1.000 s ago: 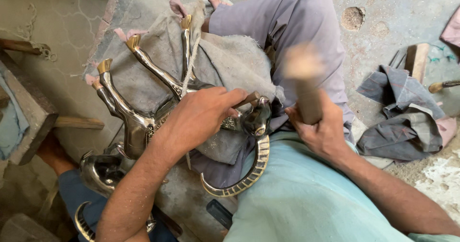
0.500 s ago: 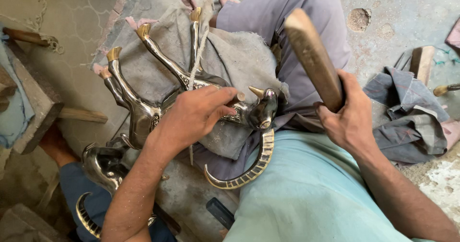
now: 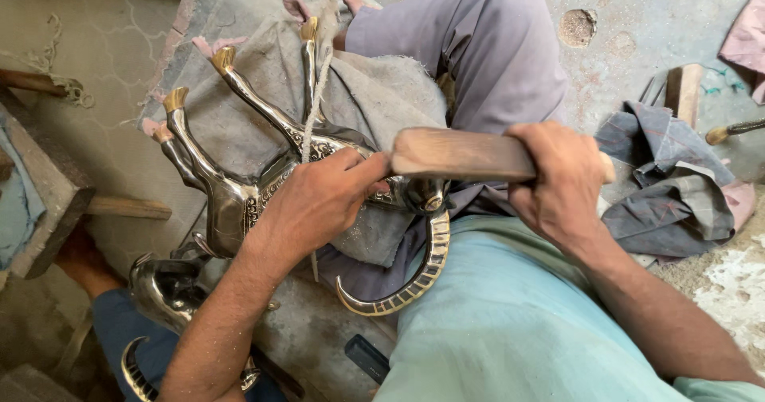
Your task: The person uses a chisel and a wooden mallet to carve details into a silver-colored metal ram sculpture. They repeatedly strike the chisel to refine the surface and patterns on the animal's body.
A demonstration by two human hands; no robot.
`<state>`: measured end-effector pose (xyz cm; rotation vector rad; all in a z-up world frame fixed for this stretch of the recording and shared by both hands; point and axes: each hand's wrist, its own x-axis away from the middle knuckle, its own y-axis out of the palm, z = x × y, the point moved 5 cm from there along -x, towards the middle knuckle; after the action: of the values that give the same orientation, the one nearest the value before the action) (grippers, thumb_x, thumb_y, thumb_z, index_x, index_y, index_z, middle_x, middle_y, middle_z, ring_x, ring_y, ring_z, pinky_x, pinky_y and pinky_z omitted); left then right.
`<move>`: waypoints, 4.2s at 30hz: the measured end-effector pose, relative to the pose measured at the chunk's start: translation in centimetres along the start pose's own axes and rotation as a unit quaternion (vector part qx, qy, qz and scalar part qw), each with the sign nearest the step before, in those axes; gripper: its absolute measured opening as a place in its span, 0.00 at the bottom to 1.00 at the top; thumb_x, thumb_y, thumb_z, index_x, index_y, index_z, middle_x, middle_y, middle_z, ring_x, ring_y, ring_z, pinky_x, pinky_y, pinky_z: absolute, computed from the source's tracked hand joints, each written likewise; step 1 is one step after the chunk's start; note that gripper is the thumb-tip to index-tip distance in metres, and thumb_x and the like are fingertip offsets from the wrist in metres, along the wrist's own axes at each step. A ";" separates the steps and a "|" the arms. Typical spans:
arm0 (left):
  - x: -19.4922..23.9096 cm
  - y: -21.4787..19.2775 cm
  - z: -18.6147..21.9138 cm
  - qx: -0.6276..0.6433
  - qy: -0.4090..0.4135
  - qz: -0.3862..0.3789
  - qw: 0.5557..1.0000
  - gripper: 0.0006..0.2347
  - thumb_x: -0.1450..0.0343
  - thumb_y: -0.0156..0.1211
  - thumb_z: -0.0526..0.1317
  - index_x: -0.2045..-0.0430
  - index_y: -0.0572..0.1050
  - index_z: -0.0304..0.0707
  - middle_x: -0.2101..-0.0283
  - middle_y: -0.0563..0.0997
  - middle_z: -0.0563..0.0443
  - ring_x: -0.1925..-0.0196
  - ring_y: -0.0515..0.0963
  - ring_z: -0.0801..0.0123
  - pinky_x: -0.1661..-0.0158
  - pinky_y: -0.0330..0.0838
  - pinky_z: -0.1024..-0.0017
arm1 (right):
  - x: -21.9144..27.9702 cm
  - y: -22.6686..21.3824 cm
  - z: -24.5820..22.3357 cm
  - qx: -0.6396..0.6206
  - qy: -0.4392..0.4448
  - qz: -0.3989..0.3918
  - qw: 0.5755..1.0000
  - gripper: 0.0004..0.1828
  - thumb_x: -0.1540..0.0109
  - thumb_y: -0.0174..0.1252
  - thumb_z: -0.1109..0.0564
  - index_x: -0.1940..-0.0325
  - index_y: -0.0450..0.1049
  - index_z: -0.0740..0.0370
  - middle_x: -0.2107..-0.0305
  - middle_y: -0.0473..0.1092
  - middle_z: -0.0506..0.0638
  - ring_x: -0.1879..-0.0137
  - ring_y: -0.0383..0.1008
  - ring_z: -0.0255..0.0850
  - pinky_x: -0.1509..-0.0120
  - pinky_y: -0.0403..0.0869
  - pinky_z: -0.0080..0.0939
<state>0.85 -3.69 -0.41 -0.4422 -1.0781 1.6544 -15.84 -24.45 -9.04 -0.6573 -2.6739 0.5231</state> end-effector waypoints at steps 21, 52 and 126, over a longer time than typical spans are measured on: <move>-0.4 -0.4 0.2 0.011 0.013 -0.018 1.000 0.13 0.29 0.60 0.37 0.49 0.73 0.46 0.69 0.75 0.46 0.70 0.80 0.50 0.72 0.74 0.56 | 0.1 -0.1 -0.4 -0.041 -0.048 0.068 0.996 0.20 0.48 0.69 0.62 0.54 0.71 0.57 0.65 0.72 0.48 0.56 0.74 0.44 0.50 0.72 0.47; -1.5 -0.5 -0.3 -0.001 0.018 -0.052 0.998 0.11 0.29 0.62 0.41 0.55 0.72 0.47 0.73 0.74 0.45 0.72 0.79 0.48 0.72 0.73 0.55 | 0.4 -0.1 -0.7 0.155 -0.102 0.049 0.981 0.21 0.48 0.66 0.65 0.51 0.74 0.62 0.63 0.75 0.59 0.57 0.77 0.55 0.51 0.73 0.49; 5.4 7.5 -1.1 0.170 -0.071 0.313 0.932 0.12 0.20 0.55 0.41 0.51 0.64 0.33 0.61 0.78 0.38 0.62 0.84 0.51 0.62 0.82 0.62 | -4.5 -1.0 -18.3 0.481 -0.478 -0.212 0.704 0.24 0.37 0.60 0.70 0.35 0.69 0.71 0.63 0.71 0.61 0.57 0.74 0.48 0.57 0.75 0.43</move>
<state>-4.58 1.39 -5.97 -0.4694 -0.7588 2.4208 -5.11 -22.61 6.35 0.7322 -2.5053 2.3376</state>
